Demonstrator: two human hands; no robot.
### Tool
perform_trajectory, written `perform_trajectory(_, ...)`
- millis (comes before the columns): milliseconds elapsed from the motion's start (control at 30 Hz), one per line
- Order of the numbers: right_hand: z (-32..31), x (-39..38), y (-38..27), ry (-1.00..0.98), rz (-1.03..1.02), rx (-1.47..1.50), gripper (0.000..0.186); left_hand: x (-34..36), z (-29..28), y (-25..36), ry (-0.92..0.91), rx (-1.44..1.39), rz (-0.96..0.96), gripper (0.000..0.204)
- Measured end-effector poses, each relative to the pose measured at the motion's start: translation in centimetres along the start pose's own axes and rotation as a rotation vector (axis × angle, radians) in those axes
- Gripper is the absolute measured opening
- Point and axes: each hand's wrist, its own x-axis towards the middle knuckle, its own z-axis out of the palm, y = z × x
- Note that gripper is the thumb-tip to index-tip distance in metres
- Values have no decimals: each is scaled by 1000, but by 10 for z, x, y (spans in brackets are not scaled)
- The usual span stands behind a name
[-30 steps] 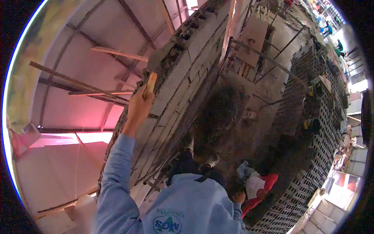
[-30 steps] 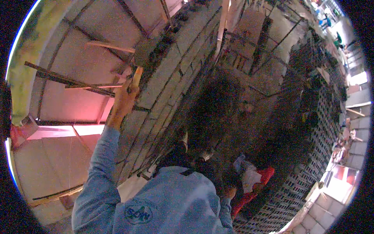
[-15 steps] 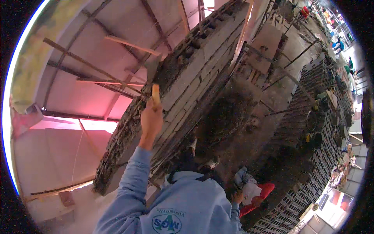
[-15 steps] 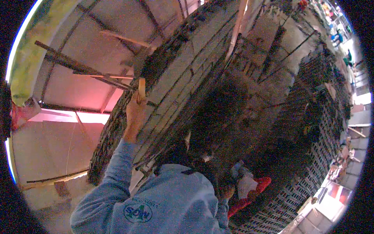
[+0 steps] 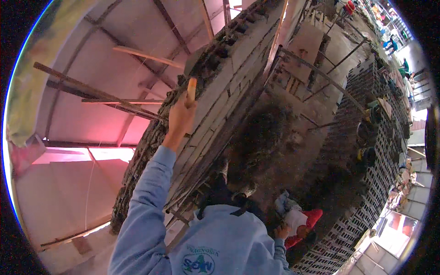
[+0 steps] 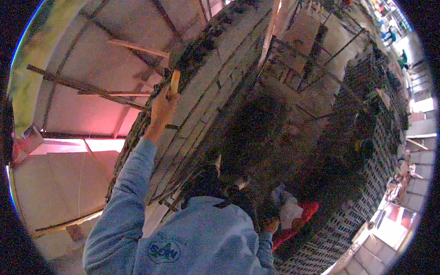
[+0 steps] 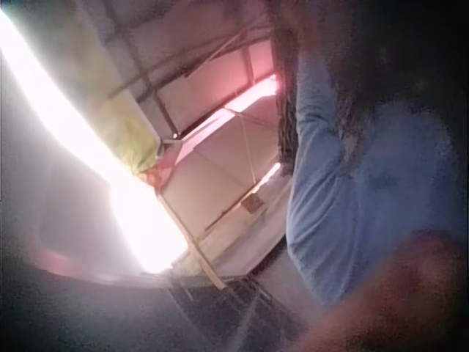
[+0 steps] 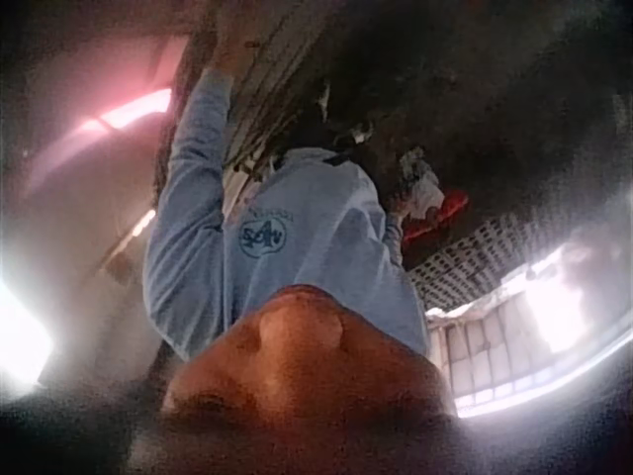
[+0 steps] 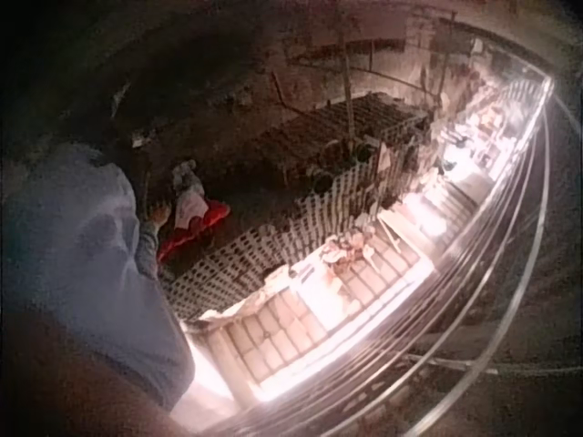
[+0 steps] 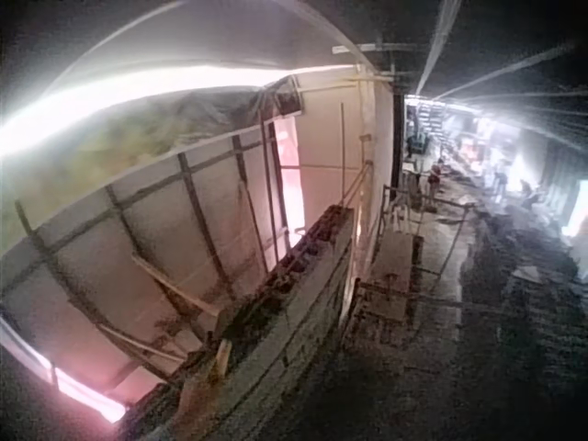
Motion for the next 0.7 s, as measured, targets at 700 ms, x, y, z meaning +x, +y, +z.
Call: perform_trajectory(700, 66, -27, -18, 254, 126, 67, 46, -87, -30, 3, -167, 75, -105, 52)
